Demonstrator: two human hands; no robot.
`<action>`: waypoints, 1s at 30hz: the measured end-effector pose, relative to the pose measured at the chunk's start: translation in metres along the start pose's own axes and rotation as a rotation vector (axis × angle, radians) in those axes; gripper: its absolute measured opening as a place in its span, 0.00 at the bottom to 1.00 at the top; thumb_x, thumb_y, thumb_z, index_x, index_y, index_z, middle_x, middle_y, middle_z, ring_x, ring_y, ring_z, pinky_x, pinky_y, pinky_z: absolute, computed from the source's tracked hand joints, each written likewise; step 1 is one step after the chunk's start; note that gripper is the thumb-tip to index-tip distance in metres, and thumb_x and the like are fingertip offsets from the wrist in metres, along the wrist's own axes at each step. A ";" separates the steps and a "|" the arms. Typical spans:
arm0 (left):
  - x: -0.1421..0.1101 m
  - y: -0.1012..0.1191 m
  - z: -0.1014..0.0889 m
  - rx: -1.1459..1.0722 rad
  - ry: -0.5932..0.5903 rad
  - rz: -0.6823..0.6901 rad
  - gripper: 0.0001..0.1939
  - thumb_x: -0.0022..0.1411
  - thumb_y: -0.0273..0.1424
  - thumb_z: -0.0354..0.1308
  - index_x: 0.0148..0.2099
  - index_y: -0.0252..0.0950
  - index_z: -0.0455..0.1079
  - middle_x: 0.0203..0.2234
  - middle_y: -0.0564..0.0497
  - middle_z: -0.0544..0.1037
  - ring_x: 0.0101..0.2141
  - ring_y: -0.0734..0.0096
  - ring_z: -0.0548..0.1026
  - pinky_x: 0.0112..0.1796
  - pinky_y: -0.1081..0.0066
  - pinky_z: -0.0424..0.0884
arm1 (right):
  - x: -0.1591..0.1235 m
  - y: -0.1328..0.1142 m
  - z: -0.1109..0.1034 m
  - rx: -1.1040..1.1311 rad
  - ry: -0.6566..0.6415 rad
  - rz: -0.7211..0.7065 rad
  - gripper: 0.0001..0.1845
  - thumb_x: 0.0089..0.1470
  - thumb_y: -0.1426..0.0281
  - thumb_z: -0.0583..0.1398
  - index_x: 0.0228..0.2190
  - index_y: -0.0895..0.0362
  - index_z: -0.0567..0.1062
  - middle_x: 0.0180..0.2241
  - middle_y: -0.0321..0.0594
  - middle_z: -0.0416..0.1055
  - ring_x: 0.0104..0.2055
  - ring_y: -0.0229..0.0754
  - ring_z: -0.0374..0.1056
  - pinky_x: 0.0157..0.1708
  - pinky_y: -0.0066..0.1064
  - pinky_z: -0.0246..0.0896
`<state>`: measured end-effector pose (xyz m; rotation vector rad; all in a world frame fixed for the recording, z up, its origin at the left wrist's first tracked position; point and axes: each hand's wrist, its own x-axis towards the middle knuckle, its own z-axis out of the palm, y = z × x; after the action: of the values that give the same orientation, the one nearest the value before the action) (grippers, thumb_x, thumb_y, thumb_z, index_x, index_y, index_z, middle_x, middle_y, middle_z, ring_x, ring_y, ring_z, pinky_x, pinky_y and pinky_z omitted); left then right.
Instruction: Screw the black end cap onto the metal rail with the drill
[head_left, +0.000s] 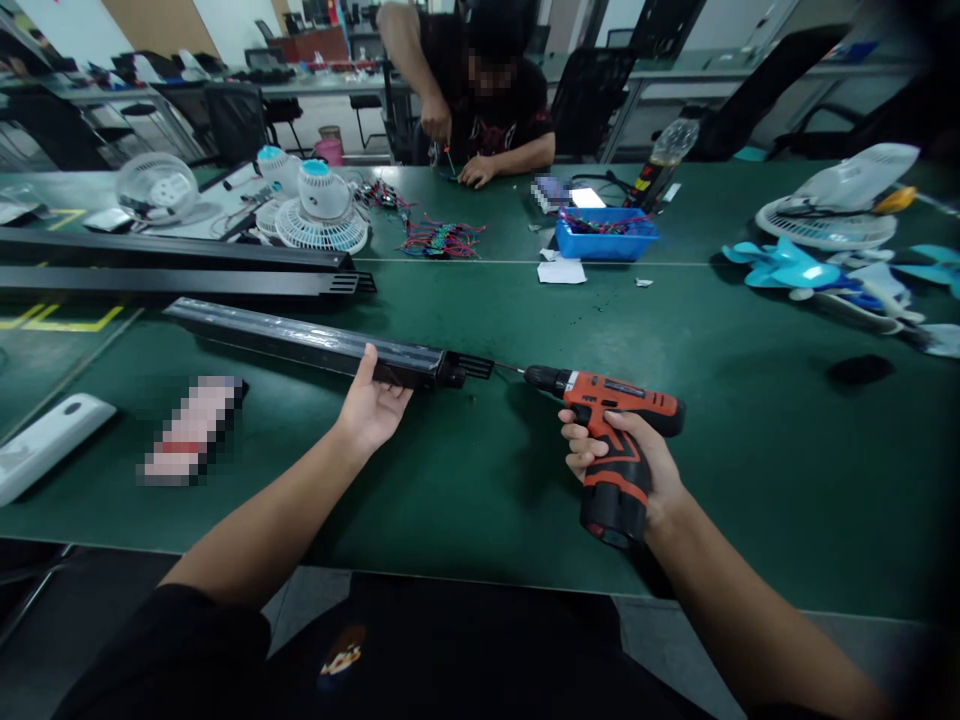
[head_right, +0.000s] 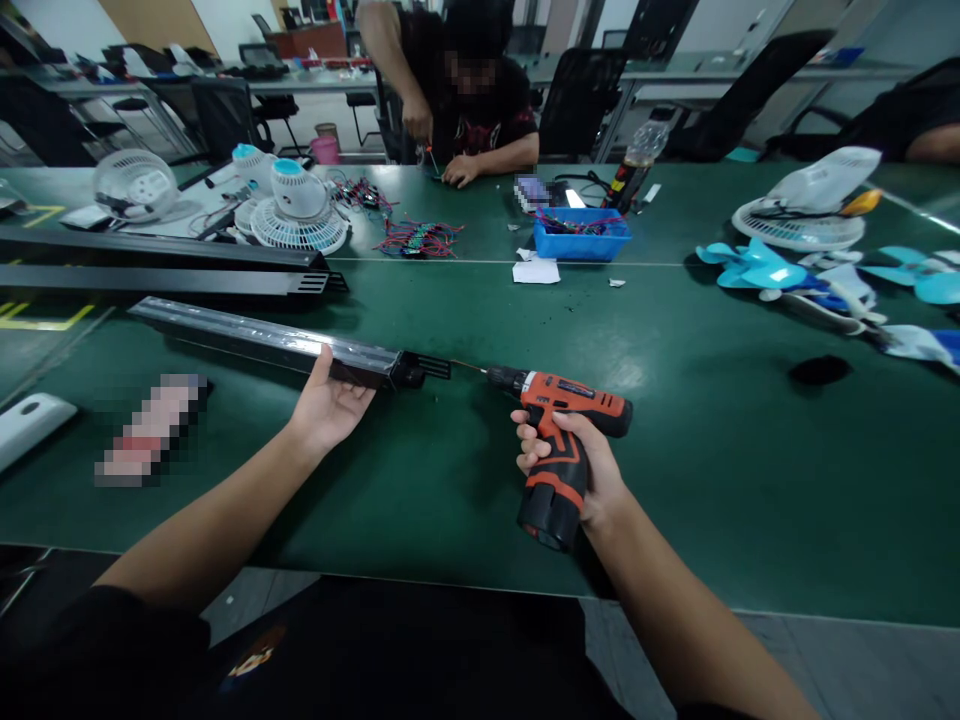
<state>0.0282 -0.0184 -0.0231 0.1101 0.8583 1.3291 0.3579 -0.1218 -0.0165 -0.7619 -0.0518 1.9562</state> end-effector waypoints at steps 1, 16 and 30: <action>-0.001 0.000 0.001 0.008 0.004 0.006 0.29 0.69 0.43 0.65 0.65 0.32 0.71 0.46 0.40 0.85 0.45 0.60 0.85 0.54 0.65 0.78 | 0.000 -0.001 -0.001 -0.002 0.000 -0.006 0.19 0.52 0.70 0.63 0.47 0.60 0.75 0.28 0.35 0.71 0.21 0.31 0.66 0.26 0.24 0.74; 0.008 0.002 -0.005 -0.033 0.007 -0.038 0.27 0.66 0.40 0.68 0.63 0.34 0.73 0.43 0.42 0.86 0.42 0.60 0.85 0.56 0.64 0.77 | -0.013 -0.024 -0.017 -0.043 0.263 -0.031 0.16 0.62 0.68 0.64 0.49 0.62 0.73 0.28 0.41 0.74 0.26 0.39 0.76 0.30 0.26 0.82; 0.013 -0.001 -0.005 -0.077 0.032 -0.003 0.32 0.66 0.46 0.68 0.66 0.38 0.69 0.43 0.44 0.85 0.41 0.62 0.85 0.49 0.67 0.79 | -0.056 -0.096 -0.063 -0.890 0.748 -0.230 0.07 0.54 0.68 0.71 0.28 0.53 0.79 0.23 0.53 0.78 0.19 0.50 0.75 0.15 0.35 0.71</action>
<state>0.0259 -0.0095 -0.0338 0.0276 0.8325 1.3628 0.4837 -0.1365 -0.0063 -1.9240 -0.5510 1.2702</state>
